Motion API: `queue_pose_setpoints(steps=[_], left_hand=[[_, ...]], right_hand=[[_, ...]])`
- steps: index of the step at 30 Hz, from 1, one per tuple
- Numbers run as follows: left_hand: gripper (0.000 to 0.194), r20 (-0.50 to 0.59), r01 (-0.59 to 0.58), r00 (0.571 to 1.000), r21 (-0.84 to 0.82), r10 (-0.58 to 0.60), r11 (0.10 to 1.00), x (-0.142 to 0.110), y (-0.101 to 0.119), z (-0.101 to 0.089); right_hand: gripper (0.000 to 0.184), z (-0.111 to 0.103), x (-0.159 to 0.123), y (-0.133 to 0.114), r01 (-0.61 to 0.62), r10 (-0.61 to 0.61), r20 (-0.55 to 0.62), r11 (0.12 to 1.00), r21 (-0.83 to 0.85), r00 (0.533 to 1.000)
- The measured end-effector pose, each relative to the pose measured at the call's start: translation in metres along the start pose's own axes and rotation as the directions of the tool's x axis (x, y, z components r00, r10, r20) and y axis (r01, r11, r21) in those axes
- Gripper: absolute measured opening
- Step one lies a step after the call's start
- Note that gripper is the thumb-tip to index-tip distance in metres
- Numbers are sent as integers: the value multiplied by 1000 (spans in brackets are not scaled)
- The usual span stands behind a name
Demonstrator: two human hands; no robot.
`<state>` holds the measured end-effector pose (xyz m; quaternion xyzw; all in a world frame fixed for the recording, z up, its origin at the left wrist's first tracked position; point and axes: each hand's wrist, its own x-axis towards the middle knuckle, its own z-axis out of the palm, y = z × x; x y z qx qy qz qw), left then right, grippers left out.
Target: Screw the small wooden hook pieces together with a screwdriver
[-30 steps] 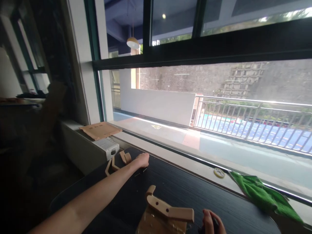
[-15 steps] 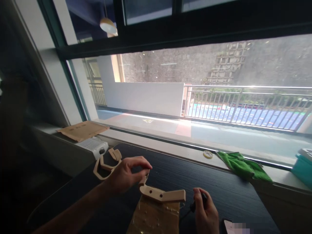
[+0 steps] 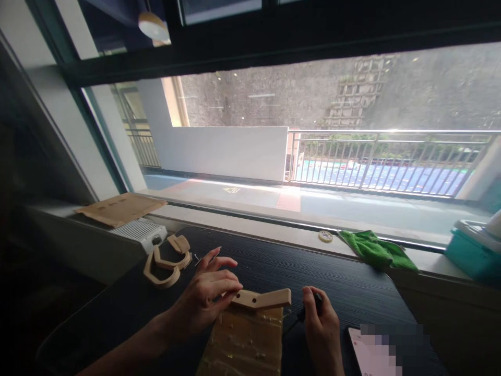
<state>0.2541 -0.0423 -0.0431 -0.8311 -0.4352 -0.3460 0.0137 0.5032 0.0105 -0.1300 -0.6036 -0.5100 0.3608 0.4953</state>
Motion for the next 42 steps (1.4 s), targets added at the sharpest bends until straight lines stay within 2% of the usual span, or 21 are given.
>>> queue_pose_setpoints(steps=[17,24,29,34,38,40,42], left_hand=[[15,37,-56,998,137,51,989,-3,0,11],[14,107,-98,991,159,82,982,4,0,4],[14,228,-117,970,130,85,985,11,-5,-2],[17,307,-116,949,124,73,985,15,-7,-7],[16,319,-85,947,127,40,988,15,-8,-7],[16,314,-82,948,123,39,989,14,-10,-6],[15,313,-83,949,114,43,990,13,-11,-4]], right_hand=[[51,-2,-2,-8,12,-12,0,1000,23,1000],[46,0,-5,-9,58,-58,-1,997,52,998],[49,-2,-4,-8,37,-37,2,999,37,999],[50,0,-4,-7,21,-19,52,999,-37,998],[50,-5,-9,-15,47,-30,112,987,-155,993],[50,-15,-12,-27,22,-20,15,982,-187,1000],[51,-29,-15,-44,20,-60,-186,978,-207,981]])
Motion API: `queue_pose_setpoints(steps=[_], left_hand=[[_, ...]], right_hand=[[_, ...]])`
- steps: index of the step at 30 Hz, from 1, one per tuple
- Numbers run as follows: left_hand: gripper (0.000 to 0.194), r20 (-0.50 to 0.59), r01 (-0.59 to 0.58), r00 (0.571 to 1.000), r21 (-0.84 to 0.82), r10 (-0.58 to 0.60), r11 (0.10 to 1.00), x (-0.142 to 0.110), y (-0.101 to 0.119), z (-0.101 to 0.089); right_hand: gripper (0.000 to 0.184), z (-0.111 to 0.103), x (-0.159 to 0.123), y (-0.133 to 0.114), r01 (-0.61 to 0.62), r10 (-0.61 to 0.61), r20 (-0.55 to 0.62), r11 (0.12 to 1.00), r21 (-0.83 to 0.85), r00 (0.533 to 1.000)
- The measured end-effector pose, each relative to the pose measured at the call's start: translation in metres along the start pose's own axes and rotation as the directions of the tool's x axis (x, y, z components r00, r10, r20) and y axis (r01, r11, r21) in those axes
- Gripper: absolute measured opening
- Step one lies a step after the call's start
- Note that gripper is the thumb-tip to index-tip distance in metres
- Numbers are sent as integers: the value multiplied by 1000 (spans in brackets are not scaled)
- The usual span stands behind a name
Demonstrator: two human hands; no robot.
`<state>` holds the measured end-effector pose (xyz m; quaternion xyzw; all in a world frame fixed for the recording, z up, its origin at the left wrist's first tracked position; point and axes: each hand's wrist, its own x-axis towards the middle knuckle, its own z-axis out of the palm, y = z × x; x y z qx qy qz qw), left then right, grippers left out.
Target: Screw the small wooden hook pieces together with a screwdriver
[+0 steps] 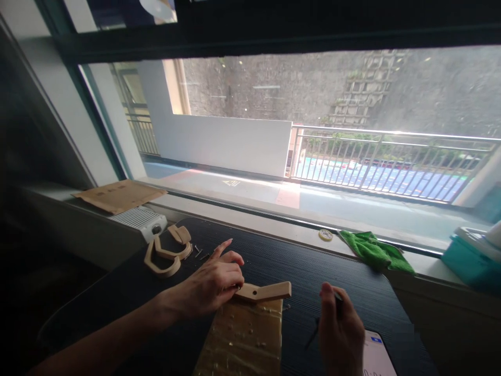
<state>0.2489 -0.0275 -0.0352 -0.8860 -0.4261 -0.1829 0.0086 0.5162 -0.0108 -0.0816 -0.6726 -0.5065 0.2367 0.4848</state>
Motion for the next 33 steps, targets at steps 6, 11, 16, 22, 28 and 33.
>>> queue_pose_setpoints(steps=[6,11,16,22,28,33], left_hand=[[27,-23,63,998,-72,-65,995,2,1,4],[54,-27,118,992,-113,-122,987,1,4,5],[61,-26,124,991,-123,-128,985,-1,3,8],[63,-23,115,993,-110,-118,987,-2,2,9],[63,-17,118,993,-95,-120,988,-2,2,9],[64,-18,109,994,-124,-112,986,-2,0,11]], right_hand=[[37,-17,-7,-48,309,-309,-9,950,43,951],[16,21,-26,-64,591,-653,230,754,287,721],[12,44,-35,-66,572,-663,228,738,358,714],[14,49,-36,-63,546,-638,237,759,354,733],[13,48,-35,-64,562,-654,262,750,348,710],[14,48,-36,-67,546,-642,288,761,349,711]])
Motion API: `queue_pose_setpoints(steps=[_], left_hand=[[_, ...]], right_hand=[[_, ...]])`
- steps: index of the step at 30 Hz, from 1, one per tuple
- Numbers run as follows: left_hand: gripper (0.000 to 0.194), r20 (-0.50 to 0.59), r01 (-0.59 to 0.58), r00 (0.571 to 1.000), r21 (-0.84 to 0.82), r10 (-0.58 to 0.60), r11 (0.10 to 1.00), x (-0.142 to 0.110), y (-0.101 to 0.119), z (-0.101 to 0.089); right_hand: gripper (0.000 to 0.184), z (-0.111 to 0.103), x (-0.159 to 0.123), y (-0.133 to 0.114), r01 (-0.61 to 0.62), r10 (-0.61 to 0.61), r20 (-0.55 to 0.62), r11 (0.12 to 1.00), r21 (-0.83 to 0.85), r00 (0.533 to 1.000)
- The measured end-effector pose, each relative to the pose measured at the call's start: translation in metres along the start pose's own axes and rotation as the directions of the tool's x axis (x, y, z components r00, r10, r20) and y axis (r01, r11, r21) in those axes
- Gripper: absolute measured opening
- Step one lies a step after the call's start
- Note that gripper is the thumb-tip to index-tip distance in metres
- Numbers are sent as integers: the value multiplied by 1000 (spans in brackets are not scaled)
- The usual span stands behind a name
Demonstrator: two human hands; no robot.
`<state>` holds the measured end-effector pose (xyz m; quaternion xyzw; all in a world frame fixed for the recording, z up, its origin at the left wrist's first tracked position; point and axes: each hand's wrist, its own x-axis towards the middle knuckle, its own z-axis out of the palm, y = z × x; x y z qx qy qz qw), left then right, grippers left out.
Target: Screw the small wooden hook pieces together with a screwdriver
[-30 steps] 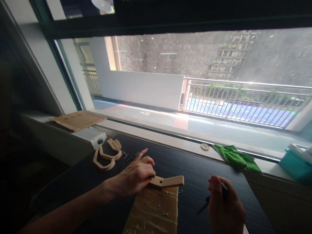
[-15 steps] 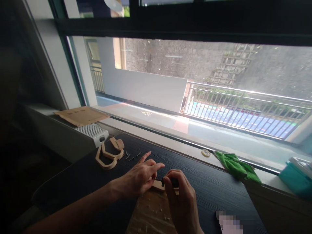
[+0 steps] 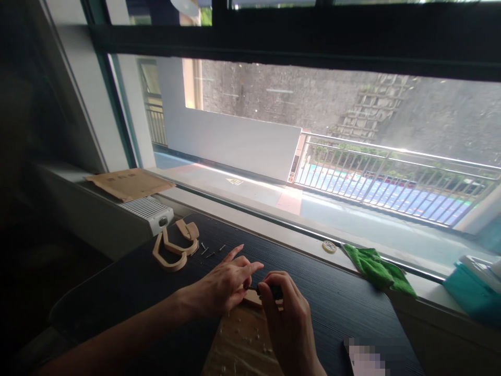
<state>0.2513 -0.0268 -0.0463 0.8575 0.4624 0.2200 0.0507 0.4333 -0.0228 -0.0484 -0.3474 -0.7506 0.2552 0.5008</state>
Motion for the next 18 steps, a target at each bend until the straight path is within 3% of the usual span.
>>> queue_pose_setpoints(steps=[8,12,14,16,18], left_hand=[[64,5,-13,1000,-76,13,997,1,-4,0],[69,-54,19,998,-246,-33,969,-4,-8,0],[73,-25,125,987,-478,-156,870,-9,-12,1],[71,73,241,961,-698,-268,674,-12,-17,6],[62,151,299,937,-811,-314,503,-15,-21,14]], right_hand=[[18,1,8,-2,-15,14,-6,999,-48,1000],[20,2,10,-1,-45,44,-28,997,-57,999],[22,2,10,-2,-52,50,-28,996,-77,998],[23,1,11,-4,-43,41,-19,994,-103,999],[23,1,12,-6,-40,39,-11,993,-115,999]])
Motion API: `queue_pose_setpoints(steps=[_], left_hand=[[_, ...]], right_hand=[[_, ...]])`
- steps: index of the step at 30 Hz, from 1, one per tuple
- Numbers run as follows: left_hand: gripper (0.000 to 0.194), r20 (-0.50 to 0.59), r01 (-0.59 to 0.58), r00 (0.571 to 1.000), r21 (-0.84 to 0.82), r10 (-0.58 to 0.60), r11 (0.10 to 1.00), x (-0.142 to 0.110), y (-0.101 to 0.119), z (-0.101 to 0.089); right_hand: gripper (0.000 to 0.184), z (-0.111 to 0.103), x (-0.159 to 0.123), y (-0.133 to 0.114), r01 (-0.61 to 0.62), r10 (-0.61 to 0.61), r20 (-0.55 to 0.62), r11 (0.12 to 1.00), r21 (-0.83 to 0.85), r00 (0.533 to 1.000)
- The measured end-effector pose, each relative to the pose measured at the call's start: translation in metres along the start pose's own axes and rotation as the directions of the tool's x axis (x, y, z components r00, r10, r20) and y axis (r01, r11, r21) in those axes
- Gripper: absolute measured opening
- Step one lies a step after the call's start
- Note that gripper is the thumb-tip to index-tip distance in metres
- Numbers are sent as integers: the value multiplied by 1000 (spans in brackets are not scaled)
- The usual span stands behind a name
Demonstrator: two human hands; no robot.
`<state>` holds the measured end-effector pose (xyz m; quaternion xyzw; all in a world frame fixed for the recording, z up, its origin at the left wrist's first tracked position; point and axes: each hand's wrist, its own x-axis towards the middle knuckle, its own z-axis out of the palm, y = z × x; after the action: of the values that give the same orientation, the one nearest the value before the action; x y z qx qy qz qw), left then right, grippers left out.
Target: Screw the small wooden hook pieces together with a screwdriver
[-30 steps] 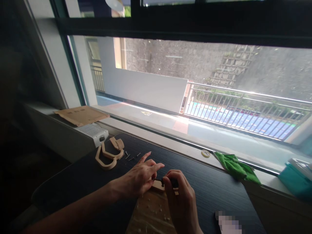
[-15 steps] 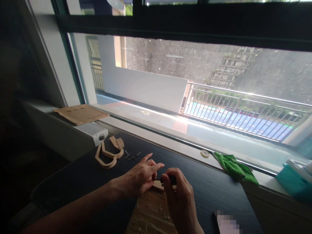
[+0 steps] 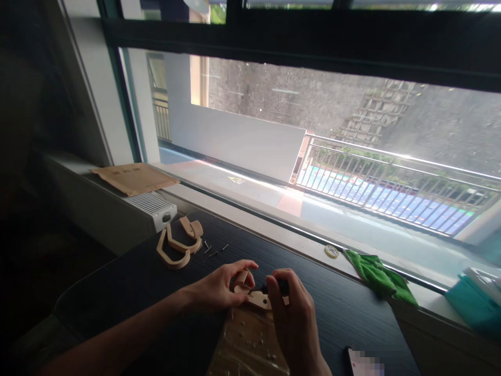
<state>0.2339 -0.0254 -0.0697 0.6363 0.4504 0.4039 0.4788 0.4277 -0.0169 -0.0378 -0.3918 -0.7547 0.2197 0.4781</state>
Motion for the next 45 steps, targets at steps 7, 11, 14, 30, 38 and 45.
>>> queue_pose_setpoints(steps=[7,11,14,30,38,45], left_hand=[[30,6,43,999,-223,-43,974,8,-23,6],[20,42,20,999,-260,-10,965,13,-27,5],[17,54,-4,998,-285,20,958,16,-29,4],[21,28,-30,999,-335,42,942,16,-42,9],[20,5,-54,998,-313,59,948,14,-48,11],[19,-4,-59,998,-266,60,962,12,-45,10]], right_hand=[[27,1,9,0,-46,46,70,999,-8,996],[28,-1,21,-1,-1,9,184,999,-46,983],[28,-5,33,-4,-5,27,294,997,-75,955],[17,-20,106,-60,505,37,855,793,-340,518],[13,-6,98,-68,552,93,764,637,-538,638],[12,-6,100,-82,658,145,863,591,-467,483]])
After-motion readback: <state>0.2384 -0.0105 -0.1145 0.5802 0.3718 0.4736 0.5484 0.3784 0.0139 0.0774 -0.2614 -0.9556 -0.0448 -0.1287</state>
